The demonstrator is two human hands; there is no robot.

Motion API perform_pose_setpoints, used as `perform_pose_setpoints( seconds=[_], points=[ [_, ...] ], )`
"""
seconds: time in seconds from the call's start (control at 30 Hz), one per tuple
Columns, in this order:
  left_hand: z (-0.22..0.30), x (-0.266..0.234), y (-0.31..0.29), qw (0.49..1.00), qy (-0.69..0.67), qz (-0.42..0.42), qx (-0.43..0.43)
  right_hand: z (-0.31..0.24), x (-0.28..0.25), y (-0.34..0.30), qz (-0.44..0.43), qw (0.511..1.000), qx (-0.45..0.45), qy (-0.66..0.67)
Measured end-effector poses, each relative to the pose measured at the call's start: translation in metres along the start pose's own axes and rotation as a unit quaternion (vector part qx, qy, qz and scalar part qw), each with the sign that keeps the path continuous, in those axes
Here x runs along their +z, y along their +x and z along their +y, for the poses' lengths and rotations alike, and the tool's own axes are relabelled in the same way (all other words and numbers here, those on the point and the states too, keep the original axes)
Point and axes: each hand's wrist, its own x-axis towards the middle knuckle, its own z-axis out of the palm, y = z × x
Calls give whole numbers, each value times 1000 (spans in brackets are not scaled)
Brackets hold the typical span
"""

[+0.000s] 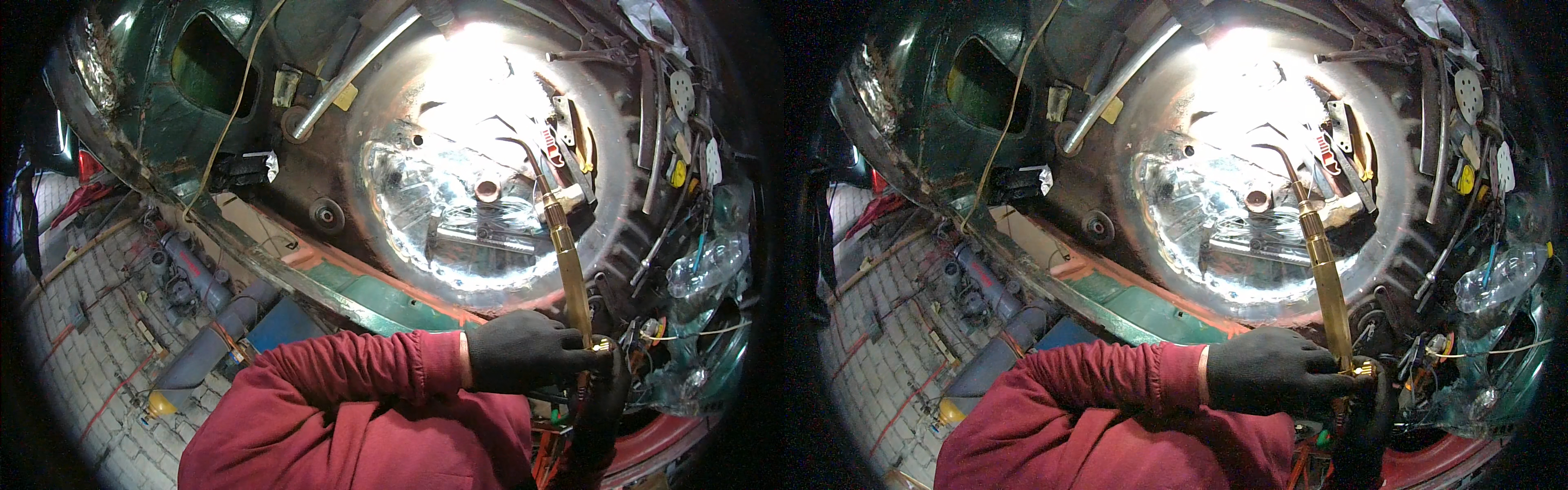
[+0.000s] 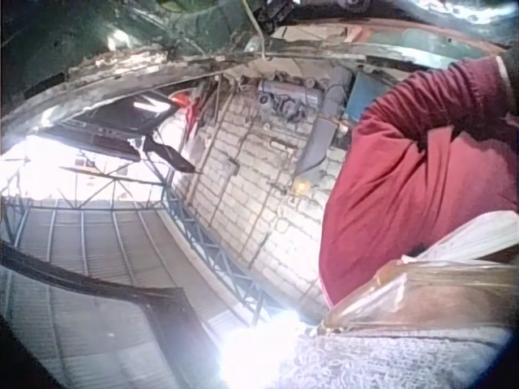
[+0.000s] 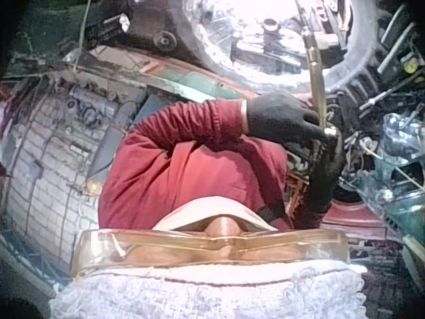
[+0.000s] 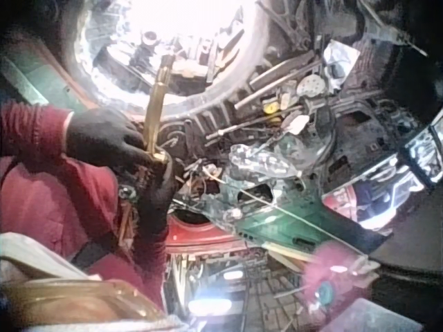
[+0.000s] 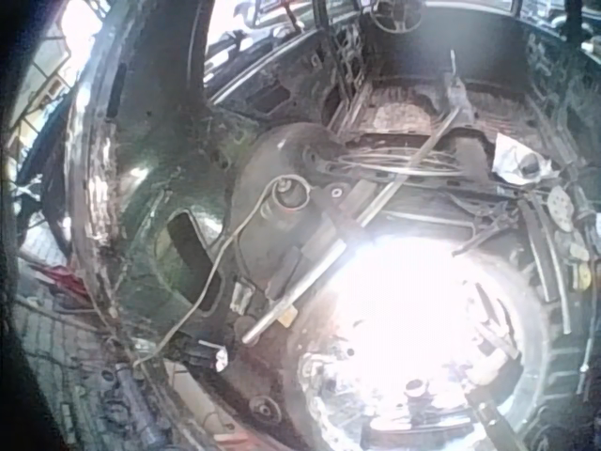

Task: The person welds a section of a car's wheel well using a handheld torch and filler rod. They repeatedly heat the metal, apply filler, and inspect the weld area. The person also uses a hammer to tap the weld and a wire brush to clean the surface.

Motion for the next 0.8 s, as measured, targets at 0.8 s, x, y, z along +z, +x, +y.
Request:
perform_pose_setpoints(
  seconds=[0.8],
  points=[
    [24,-58,-34,992,-49,37,-112,1,-12,4,35,999,-18,30]
  ],
)
